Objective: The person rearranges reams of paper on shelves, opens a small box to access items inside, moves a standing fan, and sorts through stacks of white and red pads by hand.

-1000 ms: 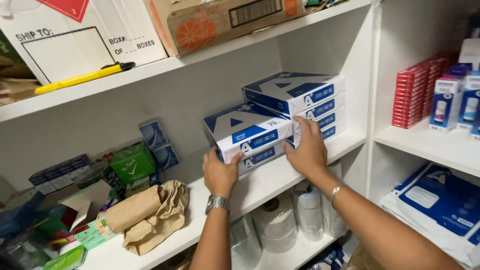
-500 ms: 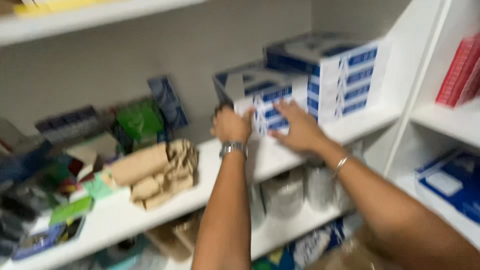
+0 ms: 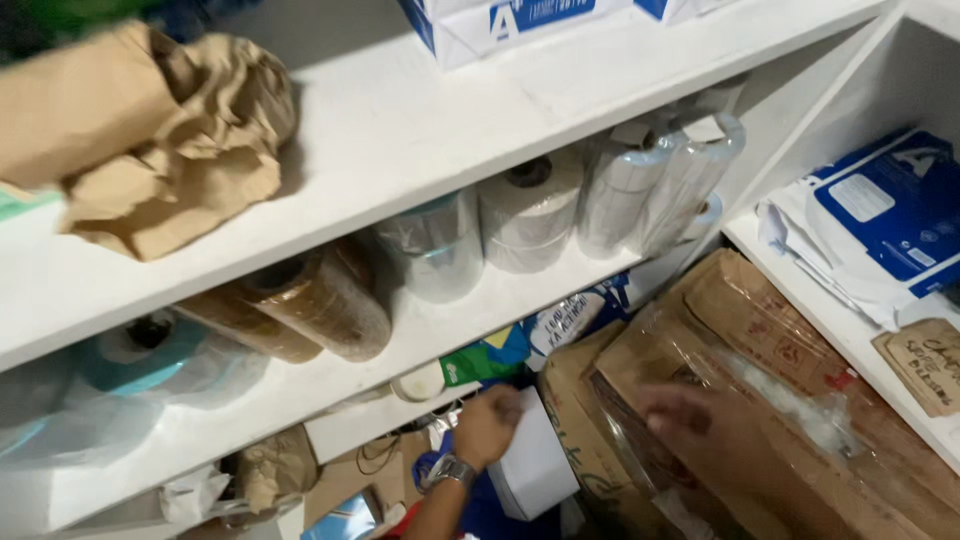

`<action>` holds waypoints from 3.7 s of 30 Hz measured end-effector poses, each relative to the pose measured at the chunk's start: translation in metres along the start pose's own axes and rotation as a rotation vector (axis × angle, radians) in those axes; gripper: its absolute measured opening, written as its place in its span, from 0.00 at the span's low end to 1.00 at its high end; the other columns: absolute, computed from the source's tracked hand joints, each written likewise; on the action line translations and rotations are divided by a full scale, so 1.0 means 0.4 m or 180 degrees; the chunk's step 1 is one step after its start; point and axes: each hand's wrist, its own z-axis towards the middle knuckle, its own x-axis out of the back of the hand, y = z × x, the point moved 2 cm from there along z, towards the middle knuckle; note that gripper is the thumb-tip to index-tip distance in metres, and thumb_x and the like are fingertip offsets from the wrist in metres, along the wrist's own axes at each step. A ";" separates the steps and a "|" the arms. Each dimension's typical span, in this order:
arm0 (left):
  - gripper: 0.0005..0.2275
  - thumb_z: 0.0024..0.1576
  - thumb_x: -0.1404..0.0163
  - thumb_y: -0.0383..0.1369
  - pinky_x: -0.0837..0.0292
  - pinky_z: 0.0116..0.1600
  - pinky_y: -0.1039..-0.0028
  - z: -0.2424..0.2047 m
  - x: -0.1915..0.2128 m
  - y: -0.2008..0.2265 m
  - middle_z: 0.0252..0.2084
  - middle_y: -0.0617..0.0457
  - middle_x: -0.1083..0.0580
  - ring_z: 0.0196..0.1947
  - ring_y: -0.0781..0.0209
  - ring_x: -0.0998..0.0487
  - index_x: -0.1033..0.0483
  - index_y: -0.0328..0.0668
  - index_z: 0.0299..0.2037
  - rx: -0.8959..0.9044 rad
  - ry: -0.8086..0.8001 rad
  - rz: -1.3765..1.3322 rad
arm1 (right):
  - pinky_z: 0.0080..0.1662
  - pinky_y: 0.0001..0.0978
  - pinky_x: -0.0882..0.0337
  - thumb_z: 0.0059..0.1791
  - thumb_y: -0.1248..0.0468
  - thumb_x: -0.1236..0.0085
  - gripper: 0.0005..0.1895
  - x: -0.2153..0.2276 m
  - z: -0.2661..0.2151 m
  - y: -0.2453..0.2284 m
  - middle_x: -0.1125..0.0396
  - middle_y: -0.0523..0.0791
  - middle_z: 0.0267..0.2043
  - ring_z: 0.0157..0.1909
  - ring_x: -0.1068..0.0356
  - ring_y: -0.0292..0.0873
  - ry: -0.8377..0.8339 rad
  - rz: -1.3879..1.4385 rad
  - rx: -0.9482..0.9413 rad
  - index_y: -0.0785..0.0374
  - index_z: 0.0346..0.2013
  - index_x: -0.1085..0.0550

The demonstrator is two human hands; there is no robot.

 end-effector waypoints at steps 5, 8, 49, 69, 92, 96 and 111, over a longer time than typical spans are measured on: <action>0.25 0.51 0.49 0.50 0.29 0.60 0.58 0.003 -0.213 -0.327 0.52 0.39 0.21 0.56 0.37 0.23 0.30 0.44 0.54 0.1587 -0.0489 0.0008 | 0.57 0.29 0.24 0.43 0.60 0.33 0.22 -0.044 -0.092 0.150 0.16 0.41 0.56 0.54 0.18 0.37 -0.0761 0.0072 -0.0766 0.57 0.51 0.13; 0.26 0.52 0.50 0.47 0.29 0.61 0.56 -0.008 -0.334 -0.432 0.53 0.37 0.22 0.56 0.34 0.23 0.35 0.40 0.56 0.1942 -0.0548 -0.0190 | 0.54 0.30 0.20 0.42 0.60 0.31 0.23 -0.035 -0.149 0.308 0.13 0.40 0.53 0.54 0.17 0.37 -0.0714 -0.0194 -0.1281 0.55 0.52 0.12; 0.33 0.51 0.53 0.36 0.22 0.45 0.71 -0.245 -0.127 0.164 0.42 0.55 0.12 0.41 0.58 0.11 0.41 0.66 0.72 0.0985 0.0792 -0.1538 | 0.58 0.85 0.50 0.36 0.57 0.29 0.56 -0.230 -0.118 -0.132 0.60 0.47 0.77 0.77 0.66 0.63 -0.0010 -0.3132 0.1719 0.32 0.74 0.48; 0.54 0.52 0.38 0.44 0.35 0.67 0.73 -0.259 -0.390 0.427 0.68 0.46 0.31 0.66 0.52 0.26 0.74 0.49 0.77 0.0571 -0.1104 -0.1266 | 0.39 0.40 0.25 0.48 0.66 0.47 0.19 0.484 -0.074 0.122 0.22 0.43 0.48 0.45 0.22 0.48 0.3048 -0.2349 0.1267 0.49 0.50 0.18; 0.16 0.58 0.53 0.35 0.23 0.47 0.66 0.092 -0.193 0.503 0.46 0.49 0.18 0.43 0.53 0.18 0.24 0.52 0.56 -0.0382 -0.0024 -0.0425 | 0.66 0.47 0.43 0.47 0.41 0.43 0.23 0.447 -0.183 0.083 0.25 0.43 0.35 0.47 0.29 0.49 -0.0512 -0.3239 0.1432 0.57 0.24 0.21; 0.21 0.51 0.44 0.30 0.29 0.61 0.58 0.129 -0.230 0.411 0.55 0.47 0.25 0.56 0.47 0.25 0.26 0.48 0.57 -0.1139 0.0545 -0.0281 | 0.61 0.45 0.43 0.30 0.59 0.22 0.43 0.455 -0.153 0.165 0.37 0.39 0.53 0.56 0.38 0.46 -0.0308 -0.3732 0.1287 0.47 0.58 0.31; 0.12 0.60 0.54 0.43 0.29 0.44 0.50 0.026 -0.267 0.479 0.37 0.41 0.18 0.38 0.34 0.20 0.17 0.55 0.44 -0.0766 0.0201 0.0193 | 0.59 0.46 0.43 0.35 0.71 0.40 0.47 0.474 -0.137 0.176 0.50 0.44 0.77 0.73 0.50 0.49 0.0644 -0.4056 0.2001 0.42 0.69 0.37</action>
